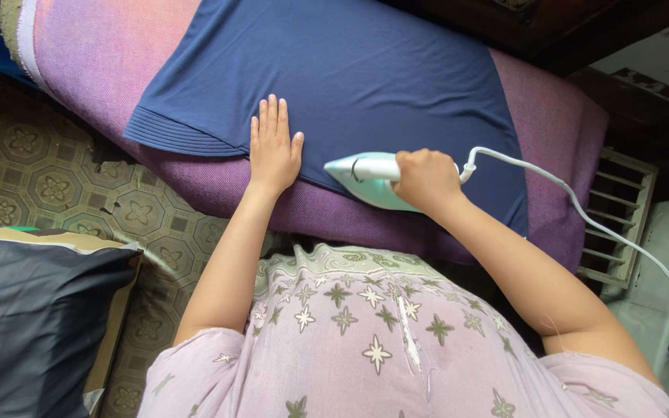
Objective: The person irons a blue shirt on a purple ironing board, smoothing the fabric and adjusting the garment multiple times. After finishing the blue shirt, the person picks up a pink floral shirt and lays it on the board to begin ironing it.
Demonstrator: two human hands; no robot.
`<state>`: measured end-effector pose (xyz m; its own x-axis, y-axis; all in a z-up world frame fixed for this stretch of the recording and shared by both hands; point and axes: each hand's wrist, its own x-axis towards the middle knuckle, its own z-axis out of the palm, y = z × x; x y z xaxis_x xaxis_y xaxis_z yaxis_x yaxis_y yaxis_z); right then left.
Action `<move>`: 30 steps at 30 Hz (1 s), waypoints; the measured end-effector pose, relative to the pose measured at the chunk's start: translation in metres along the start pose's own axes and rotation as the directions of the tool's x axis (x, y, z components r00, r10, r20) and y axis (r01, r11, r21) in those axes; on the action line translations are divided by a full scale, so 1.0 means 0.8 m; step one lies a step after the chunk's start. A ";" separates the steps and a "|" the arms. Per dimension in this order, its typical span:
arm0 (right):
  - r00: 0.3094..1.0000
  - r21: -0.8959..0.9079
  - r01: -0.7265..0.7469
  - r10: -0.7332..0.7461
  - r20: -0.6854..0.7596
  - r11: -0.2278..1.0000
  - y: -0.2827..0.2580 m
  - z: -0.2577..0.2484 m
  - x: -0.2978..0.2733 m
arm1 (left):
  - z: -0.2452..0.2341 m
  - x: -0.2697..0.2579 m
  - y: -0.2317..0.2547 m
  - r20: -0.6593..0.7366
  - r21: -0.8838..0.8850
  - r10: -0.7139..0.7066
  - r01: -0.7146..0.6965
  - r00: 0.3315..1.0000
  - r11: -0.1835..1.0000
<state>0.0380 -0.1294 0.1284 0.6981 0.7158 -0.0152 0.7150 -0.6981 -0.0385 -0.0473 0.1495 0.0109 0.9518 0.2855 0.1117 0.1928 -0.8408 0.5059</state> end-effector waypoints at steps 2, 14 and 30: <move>0.994 0.000 0.109 -0.109 -0.024 0.994 0.002 0.006 -0.003 | -0.007 0.003 -0.008 -0.008 0.029 0.011 -0.011 1.000 1.000; 0.943 0.017 -0.324 0.324 -0.077 0.946 0.002 0.015 0.147 | -0.056 0.009 -0.042 0.104 0.167 -0.045 0.027 0.994 0.986; 0.947 -0.234 0.122 -0.184 -0.265 0.964 -0.051 0.036 0.129 | -0.083 0.013 -0.100 0.131 0.282 0.089 -0.123 0.987 0.951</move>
<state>0.0799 -0.0264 0.0996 0.5394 0.8017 0.2574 0.7836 -0.5899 0.1952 -0.0689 0.2505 0.0288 0.9883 0.1465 0.0433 0.1332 -0.9649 0.2262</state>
